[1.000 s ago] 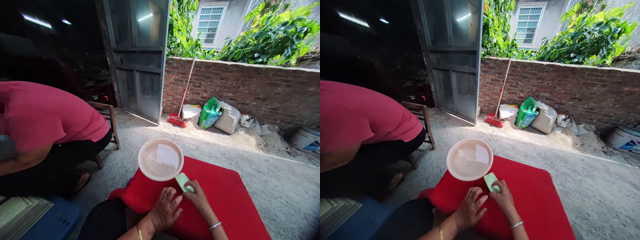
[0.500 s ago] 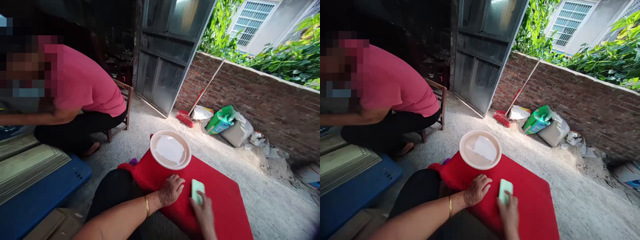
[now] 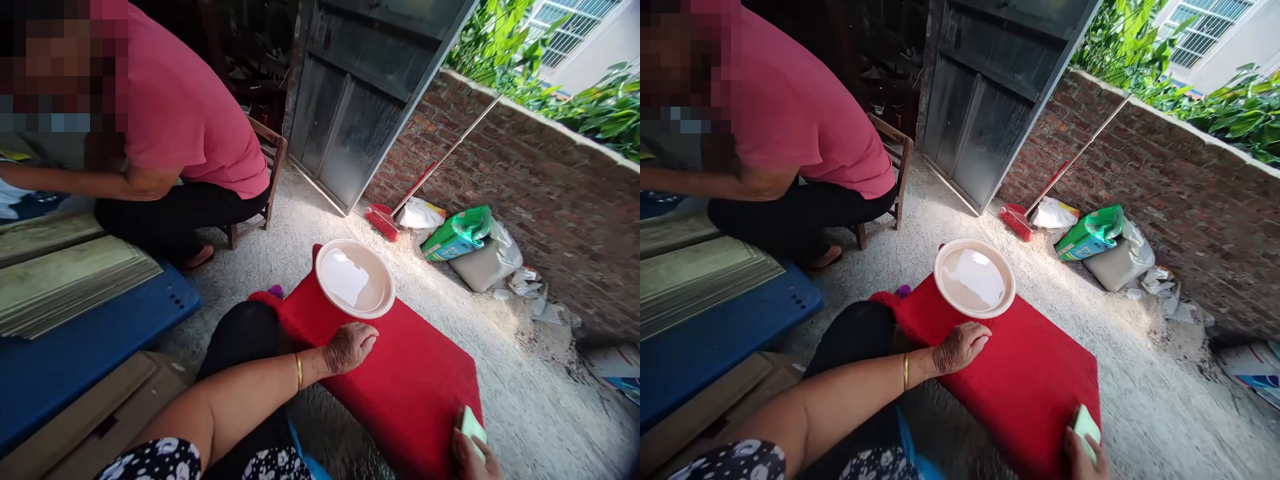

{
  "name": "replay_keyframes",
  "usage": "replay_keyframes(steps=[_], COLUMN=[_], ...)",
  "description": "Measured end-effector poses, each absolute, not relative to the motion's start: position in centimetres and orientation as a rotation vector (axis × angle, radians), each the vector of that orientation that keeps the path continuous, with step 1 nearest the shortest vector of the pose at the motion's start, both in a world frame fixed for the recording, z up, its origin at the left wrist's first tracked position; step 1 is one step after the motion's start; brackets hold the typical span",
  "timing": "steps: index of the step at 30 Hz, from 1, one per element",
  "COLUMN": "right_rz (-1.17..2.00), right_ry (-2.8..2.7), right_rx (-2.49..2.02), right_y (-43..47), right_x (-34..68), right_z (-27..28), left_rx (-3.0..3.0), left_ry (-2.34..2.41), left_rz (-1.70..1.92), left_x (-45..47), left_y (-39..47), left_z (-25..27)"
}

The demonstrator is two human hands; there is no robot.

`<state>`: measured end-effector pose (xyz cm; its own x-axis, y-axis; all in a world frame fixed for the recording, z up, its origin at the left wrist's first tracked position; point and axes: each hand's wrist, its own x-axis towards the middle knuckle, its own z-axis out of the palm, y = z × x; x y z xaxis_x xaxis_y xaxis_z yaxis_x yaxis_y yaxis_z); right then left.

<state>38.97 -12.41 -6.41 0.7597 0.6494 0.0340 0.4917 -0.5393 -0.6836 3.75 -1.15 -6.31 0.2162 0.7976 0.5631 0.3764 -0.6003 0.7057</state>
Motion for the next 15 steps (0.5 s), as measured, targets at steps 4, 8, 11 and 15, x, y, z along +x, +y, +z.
replay_keyframes(steps=[4, 8, 11, 15], right_rz=[0.415, 0.668, 0.78, 0.524], right_ry=[-1.162, -1.657, -1.644, -1.109], right_rx=[-2.144, -1.773, -1.705, -2.044], right_y=[-11.3, -10.7, -10.6, -12.6], right_x=[27.7, 17.7, 18.6, 29.5], right_z=[-8.0, -8.2, -7.3, -5.8], left_rx=[2.062, 2.036, 2.002, 2.001], left_ry=[1.09, 1.118, 1.126, 1.105], left_rz=[1.333, 1.299, 1.296, 1.292], left_x=[3.7, 3.6, 3.3, 3.3], left_y=[-0.9, -0.6, -0.5, -0.5], left_z=[-6.6, -7.2, -7.2, -6.8])
